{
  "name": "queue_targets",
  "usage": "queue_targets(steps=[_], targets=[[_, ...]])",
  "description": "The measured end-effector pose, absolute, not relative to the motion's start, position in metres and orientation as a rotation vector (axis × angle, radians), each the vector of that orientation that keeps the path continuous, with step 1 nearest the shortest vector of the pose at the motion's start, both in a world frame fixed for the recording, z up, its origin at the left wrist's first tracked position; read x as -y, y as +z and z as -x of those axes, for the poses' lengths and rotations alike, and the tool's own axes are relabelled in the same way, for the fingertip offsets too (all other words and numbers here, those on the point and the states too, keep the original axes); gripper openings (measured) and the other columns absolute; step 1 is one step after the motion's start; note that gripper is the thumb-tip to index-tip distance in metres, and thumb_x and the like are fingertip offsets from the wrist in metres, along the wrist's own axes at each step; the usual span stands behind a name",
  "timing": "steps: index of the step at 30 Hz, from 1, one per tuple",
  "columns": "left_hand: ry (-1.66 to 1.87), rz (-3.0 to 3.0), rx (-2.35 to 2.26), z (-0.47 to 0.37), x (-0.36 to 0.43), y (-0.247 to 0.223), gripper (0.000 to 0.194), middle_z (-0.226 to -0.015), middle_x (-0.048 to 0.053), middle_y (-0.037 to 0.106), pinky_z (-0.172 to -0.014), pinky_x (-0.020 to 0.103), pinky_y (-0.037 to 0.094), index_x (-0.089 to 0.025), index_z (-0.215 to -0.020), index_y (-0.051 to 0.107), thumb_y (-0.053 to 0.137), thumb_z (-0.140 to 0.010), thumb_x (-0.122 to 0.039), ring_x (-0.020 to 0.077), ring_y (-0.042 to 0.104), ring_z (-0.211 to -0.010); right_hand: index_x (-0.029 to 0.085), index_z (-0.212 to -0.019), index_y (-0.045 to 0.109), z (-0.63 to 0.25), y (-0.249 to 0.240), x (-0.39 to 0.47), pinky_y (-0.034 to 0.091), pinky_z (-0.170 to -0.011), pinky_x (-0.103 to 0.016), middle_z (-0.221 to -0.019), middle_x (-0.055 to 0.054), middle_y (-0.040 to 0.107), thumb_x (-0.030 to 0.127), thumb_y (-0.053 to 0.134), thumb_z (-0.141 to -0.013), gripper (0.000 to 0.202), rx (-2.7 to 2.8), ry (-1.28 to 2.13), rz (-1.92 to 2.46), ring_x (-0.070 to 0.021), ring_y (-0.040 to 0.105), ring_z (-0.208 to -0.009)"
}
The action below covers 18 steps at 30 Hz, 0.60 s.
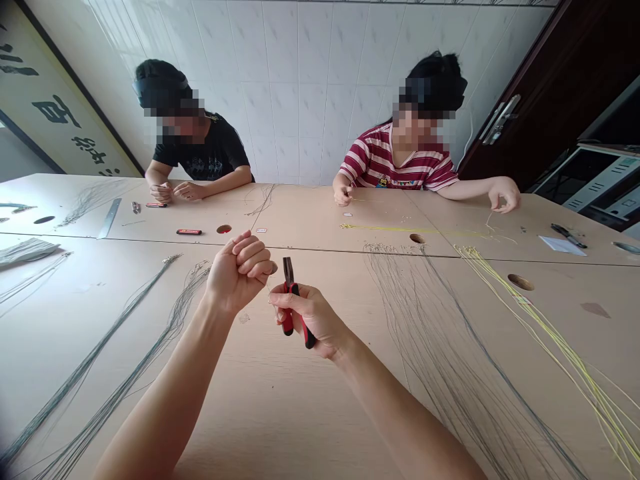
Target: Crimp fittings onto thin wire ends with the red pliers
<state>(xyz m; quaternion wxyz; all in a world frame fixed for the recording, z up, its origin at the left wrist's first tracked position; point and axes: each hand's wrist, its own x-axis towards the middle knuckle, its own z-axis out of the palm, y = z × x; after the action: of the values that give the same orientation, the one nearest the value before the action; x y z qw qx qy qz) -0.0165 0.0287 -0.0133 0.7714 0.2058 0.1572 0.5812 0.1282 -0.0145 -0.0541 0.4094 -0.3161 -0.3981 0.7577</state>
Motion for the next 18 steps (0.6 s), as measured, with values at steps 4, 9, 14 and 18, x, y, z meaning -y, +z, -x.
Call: queue_targets(steps=[4, 9, 14, 18], targets=[[1.226, -0.777, -0.58, 0.021, -0.029, -0.014, 0.034, -0.062, 0.002, 0.059, -0.06, 0.023, 0.051, -0.012, -0.067, 0.063, 0.046, -0.095, -0.023, 0.0107, 0.06, -0.057, 0.018, -0.073, 0.064, -0.142, -0.061, 0.008, 0.034, -0.063, -0.029, -0.062, 0.003, 0.051, 0.034, 0.077, -0.072, 0.021, 1.058, 1.817, 0.91, -0.0108, 0.045, -0.062], [1.189, -1.071, -0.83, 0.035, -0.029, -0.015, 0.022, -0.095, 0.013, 0.074, -0.087, 0.031, 0.053, -0.011, -0.091, 0.073, 0.062, -0.087, -0.03, 0.0215, 0.069, -0.093, 0.018, -0.072, 0.063, -0.16, -0.058, 0.006, 0.032, -0.059, -0.028, -0.061, 0.004, 0.05, 0.037, 0.079, -0.068, 0.025, 1.079, 1.725, 1.024, -0.0107, 0.044, -0.061], [1.025, -1.278, -0.872, 0.058, -0.029, -0.013, 0.025, -0.098, 0.015, 0.074, -0.089, 0.033, 0.053, -0.012, -0.096, 0.072, 0.065, -0.087, -0.034, 0.0233, 0.069, -0.096, 0.018, -0.071, 0.062, -0.177, -0.054, 0.005, 0.035, -0.062, -0.028, -0.06, 0.004, 0.051, 0.034, 0.082, -0.064, 0.027, 1.035, 1.715, 1.018, -0.0103, 0.044, -0.06], [0.94, -1.416, -0.872, 0.073, -0.028, -0.009, 0.021, -0.099, 0.015, 0.073, -0.087, 0.032, 0.054, -0.013, -0.093, 0.072, 0.067, -0.086, -0.032, 0.0224, 0.069, -0.095, 0.018, -0.072, 0.063, -0.194, -0.052, 0.001, 0.039, -0.065, -0.029, -0.061, 0.004, 0.049, 0.033, 0.083, -0.062, 0.027, 0.965, 1.694, 1.009, -0.0099, 0.043, -0.06]])
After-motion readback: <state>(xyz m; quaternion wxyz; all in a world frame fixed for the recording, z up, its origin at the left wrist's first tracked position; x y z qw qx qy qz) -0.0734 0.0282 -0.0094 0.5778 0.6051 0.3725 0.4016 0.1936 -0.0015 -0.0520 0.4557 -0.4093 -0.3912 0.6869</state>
